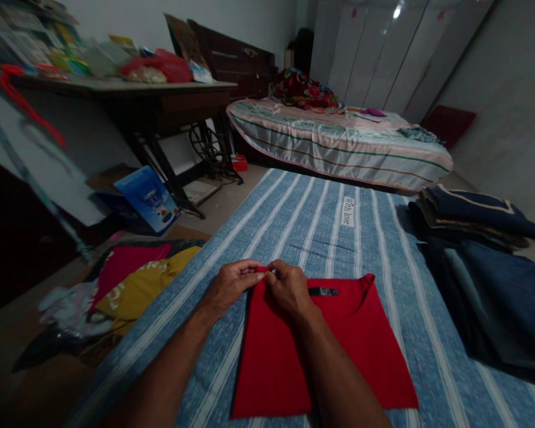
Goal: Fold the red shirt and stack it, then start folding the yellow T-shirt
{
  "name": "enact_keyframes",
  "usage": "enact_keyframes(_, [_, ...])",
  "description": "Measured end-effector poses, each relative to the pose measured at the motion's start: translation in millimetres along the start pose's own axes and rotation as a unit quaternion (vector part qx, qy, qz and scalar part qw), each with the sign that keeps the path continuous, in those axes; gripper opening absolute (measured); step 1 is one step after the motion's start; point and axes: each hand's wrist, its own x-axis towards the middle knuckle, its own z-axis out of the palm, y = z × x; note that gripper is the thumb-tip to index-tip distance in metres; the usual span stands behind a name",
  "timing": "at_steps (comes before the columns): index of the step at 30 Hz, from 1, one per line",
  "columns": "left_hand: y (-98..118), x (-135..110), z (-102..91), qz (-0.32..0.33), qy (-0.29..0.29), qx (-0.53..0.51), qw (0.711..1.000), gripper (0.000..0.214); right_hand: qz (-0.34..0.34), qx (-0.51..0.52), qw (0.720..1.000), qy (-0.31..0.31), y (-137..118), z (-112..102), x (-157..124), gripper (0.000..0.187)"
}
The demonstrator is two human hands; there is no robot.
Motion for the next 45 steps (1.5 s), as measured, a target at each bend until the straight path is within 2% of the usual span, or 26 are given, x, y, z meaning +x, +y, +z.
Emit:
enact_keyframes(7, [1.5, 3.7, 1.1, -0.028, 0.014, 0.001, 1.000, 0.033, -0.006, -0.032, 0.999, 0.013, -6.5, 0.3, 3.9, 0.014])
enact_keyframes(14, [3.2, 3.8, 3.5, -0.022, 0.035, 0.016, 0.999, 0.028, -0.001, -0.045, 0.999, 0.011, -12.4, -2.3, 5.2, 0.015])
enact_keyframes(29, [-1.9, 0.1, 9.4, -0.044, 0.046, -0.016, 0.998, 0.016, -0.007, -0.062, 0.998, -0.026, -1.1, -0.6, 2.4, 0.024])
enact_keyframes(36, [-8.5, 1.8, 9.3, -0.040, 0.051, -0.002, 0.998, 0.013, -0.030, -0.064, 0.997, -0.038, -9.0, -4.0, -0.6, 0.025])
enact_keyframes(40, [-13.3, 2.7, 10.9, -0.031, 0.058, 0.006, 0.998, 0.011, -0.059, -0.065, 0.995, -0.053, -14.0, -7.1, -2.0, 0.034])
enact_keyframes(45, [-16.9, 3.7, 11.8, -0.019, 0.066, 0.017, 0.998, 0.009, -0.034, -0.052, 0.997, -0.050, -11.3, -4.7, -1.7, 0.034])
